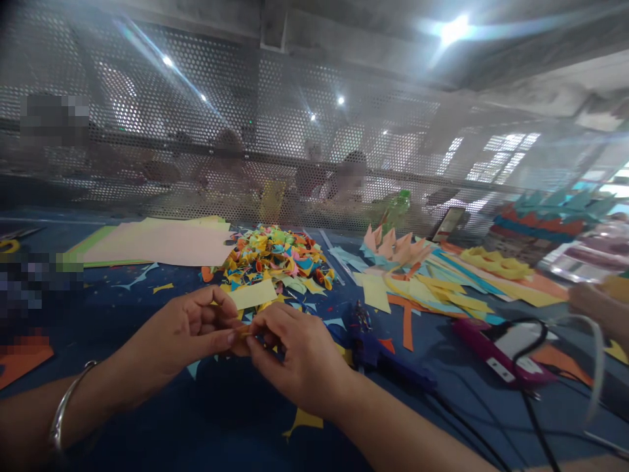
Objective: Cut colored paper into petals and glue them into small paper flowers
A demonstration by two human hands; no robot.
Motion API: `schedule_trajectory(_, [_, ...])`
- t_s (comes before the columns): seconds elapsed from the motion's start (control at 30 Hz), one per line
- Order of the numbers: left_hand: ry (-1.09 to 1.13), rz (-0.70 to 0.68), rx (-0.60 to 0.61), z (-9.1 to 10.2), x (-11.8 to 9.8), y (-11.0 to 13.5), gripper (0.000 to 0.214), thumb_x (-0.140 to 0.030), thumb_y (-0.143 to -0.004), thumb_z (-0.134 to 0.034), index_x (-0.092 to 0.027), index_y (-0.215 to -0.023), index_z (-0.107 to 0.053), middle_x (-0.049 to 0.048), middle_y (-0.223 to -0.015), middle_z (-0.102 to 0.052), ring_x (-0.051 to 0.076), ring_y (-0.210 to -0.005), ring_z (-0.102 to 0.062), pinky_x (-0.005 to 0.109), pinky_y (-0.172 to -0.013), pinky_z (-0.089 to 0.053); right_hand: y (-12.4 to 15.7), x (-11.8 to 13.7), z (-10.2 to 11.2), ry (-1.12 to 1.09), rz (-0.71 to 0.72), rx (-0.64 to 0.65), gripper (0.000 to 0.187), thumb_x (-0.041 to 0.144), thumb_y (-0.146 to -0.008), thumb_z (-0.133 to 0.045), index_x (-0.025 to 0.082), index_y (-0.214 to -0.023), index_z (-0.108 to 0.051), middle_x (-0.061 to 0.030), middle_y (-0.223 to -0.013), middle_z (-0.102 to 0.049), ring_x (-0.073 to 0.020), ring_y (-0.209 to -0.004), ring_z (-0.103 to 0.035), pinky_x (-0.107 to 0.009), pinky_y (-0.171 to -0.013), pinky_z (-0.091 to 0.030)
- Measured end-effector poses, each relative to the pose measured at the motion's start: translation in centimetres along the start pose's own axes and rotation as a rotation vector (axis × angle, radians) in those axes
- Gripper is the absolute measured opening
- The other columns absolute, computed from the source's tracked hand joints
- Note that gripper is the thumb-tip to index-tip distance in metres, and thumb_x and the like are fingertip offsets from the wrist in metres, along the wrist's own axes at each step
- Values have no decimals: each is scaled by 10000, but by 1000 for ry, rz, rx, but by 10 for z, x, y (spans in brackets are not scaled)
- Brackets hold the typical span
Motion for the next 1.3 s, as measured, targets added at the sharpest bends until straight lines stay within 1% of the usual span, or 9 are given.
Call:
schedule_trajectory(0.1, [2,6,0,1,0,0,314,-246,-682,-759,-171,-825,-489,9,-751,-676,171,-740,-680,275,-697,-455,0,-1,0,-13,-1,-3,53,228,-830,-537,190,-810,-567,2,-702,-542,-111,-581,-488,-246,-522,-397])
schedule_trajectory(0.27, [8,6,-5,4,-3,0,308,-237,-677,-762,-158,-810,-496,40,-804,-691,176,-778,-682,277,-728,-457,1,1,-1,-41,9,23,87,218,-846,-522,182,-868,-598,-14,-744,-579,-116,-606,-514,-250,-542,-414])
schedule_trajectory(0.37, [7,13,4,5,-2,0,308,-224,-675,-764,-157,-817,-499,38,-820,-686,178,-799,-680,296,-766,-471,0,5,1,-58,21,27,114,206,-857,-502,182,-889,-610,-21,-754,-592,-122,-627,-526,-254,-559,-420])
schedule_trajectory(0.6, [-51,-69,71,2,-5,-2,258,-221,-721,-741,-160,-837,-519,14,-805,-665,138,-737,-655,255,-681,-483,0,1,0,-110,-23,50,114,240,-864,-496,208,-827,-599,-15,-730,-587,-128,-618,-522,-268,-558,-423])
schedule_trajectory(0.8, [-64,-70,102,1,-5,-1,253,-210,-735,-733,-161,-854,-516,20,-820,-667,141,-756,-661,249,-680,-479,1,-1,0,-132,-40,53,113,230,-861,-511,199,-836,-617,-2,-709,-575,-110,-578,-498,-254,-514,-394])
schedule_trajectory(0.97, [-74,-70,98,1,-5,-1,255,-208,-731,-730,-161,-853,-511,25,-813,-674,147,-755,-664,246,-667,-470,1,-2,-1,-147,-51,61,107,224,-856,-517,192,-838,-618,0,-699,-574,-110,-572,-494,-255,-511,-387])
schedule_trajectory(1.13, [-98,-77,79,2,-7,-1,223,-147,-716,-694,-157,-844,-512,19,-807,-660,147,-741,-660,247,-657,-462,0,-5,-2,-169,-63,58,110,226,-857,-512,186,-854,-614,-3,-706,-573,-111,-572,-493,-253,-519,-395])
schedule_trajectory(1.3, [-115,-88,79,1,-6,-2,208,-152,-723,-678,-158,-852,-515,25,-825,-663,137,-742,-646,243,-659,-455,0,-5,-3,-158,-70,42,119,230,-857,-505,182,-836,-611,2,-683,-558,-106,-557,-480,-243,-507,-380])
Point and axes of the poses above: each hand's wrist, its own y-axis away from the middle knuckle, its own z-axis out of the back of the hand, x = y × z, the point moved 9 cm from there along -y, towards the middle knuckle
